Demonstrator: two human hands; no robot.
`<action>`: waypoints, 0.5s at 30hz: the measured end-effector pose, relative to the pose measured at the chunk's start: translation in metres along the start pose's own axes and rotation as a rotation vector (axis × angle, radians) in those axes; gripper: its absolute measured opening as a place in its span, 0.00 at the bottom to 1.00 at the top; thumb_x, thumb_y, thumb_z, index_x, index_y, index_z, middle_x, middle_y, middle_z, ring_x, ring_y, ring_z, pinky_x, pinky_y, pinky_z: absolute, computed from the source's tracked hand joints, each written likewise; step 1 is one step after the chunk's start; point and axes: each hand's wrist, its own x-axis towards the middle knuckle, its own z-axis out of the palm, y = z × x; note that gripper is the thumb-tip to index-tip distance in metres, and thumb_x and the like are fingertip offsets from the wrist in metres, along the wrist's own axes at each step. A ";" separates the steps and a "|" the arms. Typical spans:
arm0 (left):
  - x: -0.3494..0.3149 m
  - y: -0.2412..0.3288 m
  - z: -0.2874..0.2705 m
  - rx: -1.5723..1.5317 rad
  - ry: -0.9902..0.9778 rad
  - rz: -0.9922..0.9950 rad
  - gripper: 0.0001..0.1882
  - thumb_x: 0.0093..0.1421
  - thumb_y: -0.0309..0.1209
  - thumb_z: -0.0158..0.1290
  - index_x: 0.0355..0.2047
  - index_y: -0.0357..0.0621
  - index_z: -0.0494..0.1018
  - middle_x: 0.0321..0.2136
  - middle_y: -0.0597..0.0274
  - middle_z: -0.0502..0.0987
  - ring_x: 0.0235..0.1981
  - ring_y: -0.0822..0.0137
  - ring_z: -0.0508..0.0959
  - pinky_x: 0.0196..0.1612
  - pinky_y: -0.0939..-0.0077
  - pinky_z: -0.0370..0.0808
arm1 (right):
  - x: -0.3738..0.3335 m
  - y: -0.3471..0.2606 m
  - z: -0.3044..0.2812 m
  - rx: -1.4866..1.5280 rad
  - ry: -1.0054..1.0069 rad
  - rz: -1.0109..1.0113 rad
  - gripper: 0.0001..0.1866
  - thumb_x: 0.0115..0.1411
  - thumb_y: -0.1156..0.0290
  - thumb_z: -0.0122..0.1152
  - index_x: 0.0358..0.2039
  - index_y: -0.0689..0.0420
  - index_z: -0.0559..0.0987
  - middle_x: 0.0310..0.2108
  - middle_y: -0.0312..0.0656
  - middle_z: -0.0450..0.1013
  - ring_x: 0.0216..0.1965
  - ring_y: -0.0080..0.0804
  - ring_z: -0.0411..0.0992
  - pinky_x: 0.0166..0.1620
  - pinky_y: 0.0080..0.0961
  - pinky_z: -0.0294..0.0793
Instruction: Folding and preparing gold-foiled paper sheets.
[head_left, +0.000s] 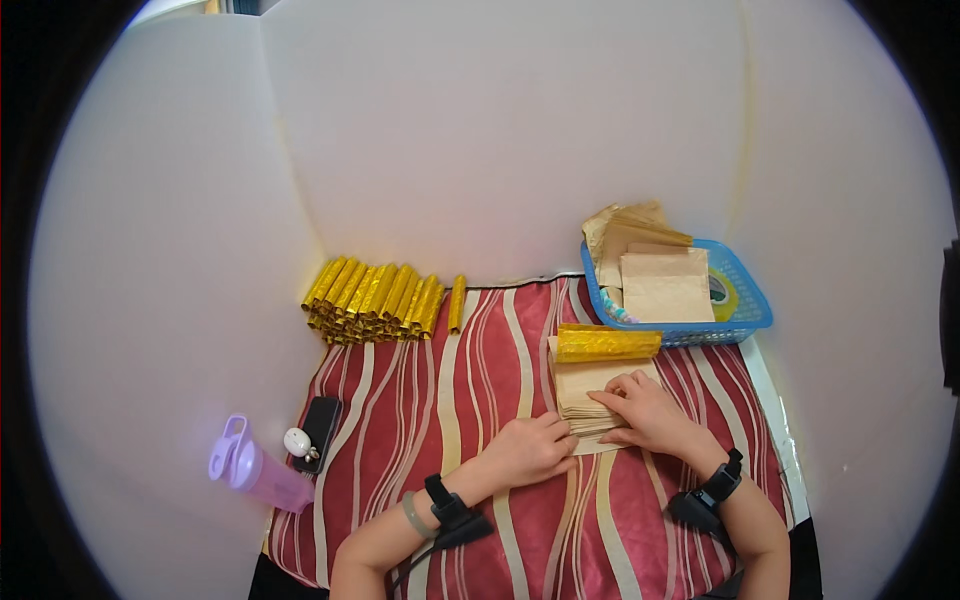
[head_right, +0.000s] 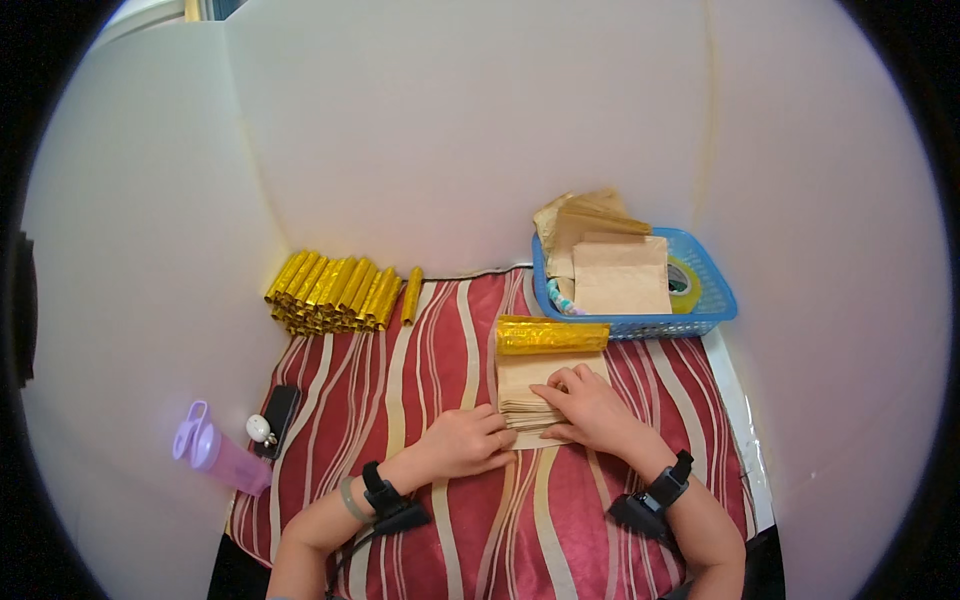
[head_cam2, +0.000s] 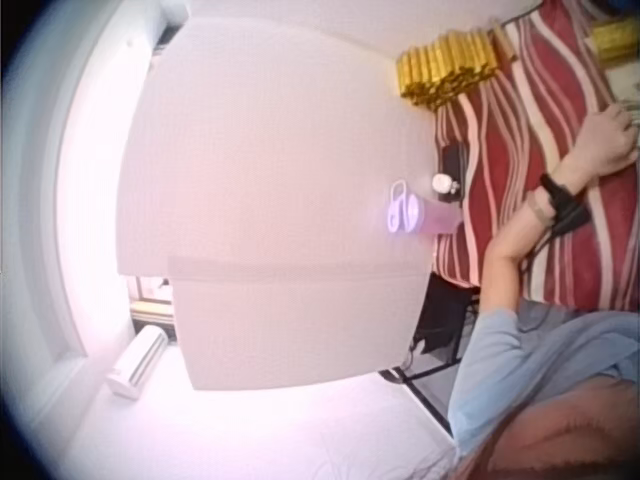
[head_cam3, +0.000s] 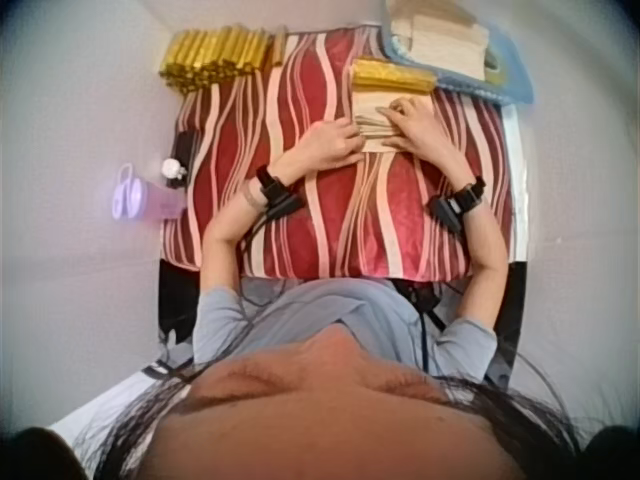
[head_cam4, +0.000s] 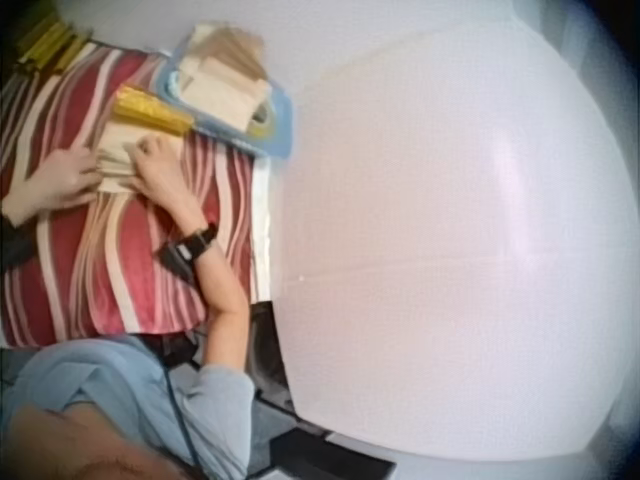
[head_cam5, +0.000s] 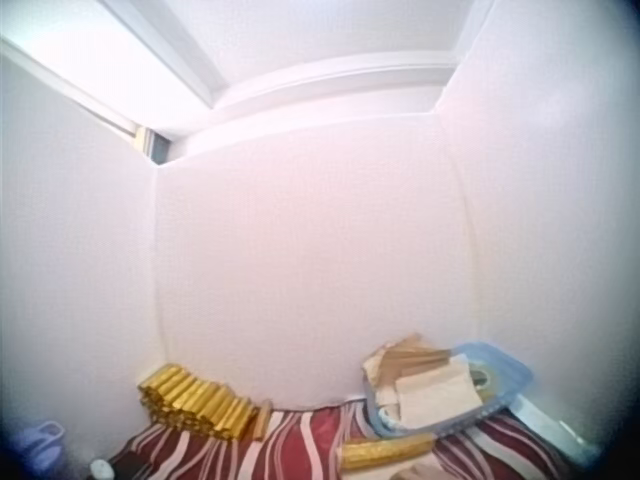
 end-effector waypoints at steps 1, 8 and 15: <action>0.002 0.002 -0.001 -0.001 -0.001 0.008 0.11 0.50 0.37 0.60 0.33 0.48 0.76 0.25 0.69 0.71 0.30 0.69 0.73 0.28 0.76 0.74 | -0.001 0.003 0.003 -0.003 0.004 0.006 0.34 0.44 0.60 0.72 0.53 0.55 0.73 0.45 0.43 0.68 0.45 0.42 0.65 0.48 0.35 0.69; 0.000 0.000 0.010 0.137 0.008 0.033 0.09 0.51 0.34 0.58 0.32 0.46 0.76 0.25 0.68 0.70 0.30 0.69 0.74 0.26 0.77 0.74 | -0.002 -0.003 0.020 -0.216 0.089 -0.020 0.37 0.48 0.57 0.67 0.57 0.56 0.68 0.45 0.40 0.68 0.45 0.39 0.65 0.49 0.33 0.66; 0.001 -0.007 0.017 0.213 -0.011 -0.032 0.07 0.52 0.34 0.56 0.25 0.44 0.74 0.24 0.65 0.69 0.31 0.67 0.74 0.26 0.74 0.75 | 0.008 0.006 0.038 -0.298 0.136 0.014 0.34 0.48 0.59 0.66 0.55 0.57 0.70 0.44 0.39 0.67 0.46 0.38 0.64 0.48 0.34 0.67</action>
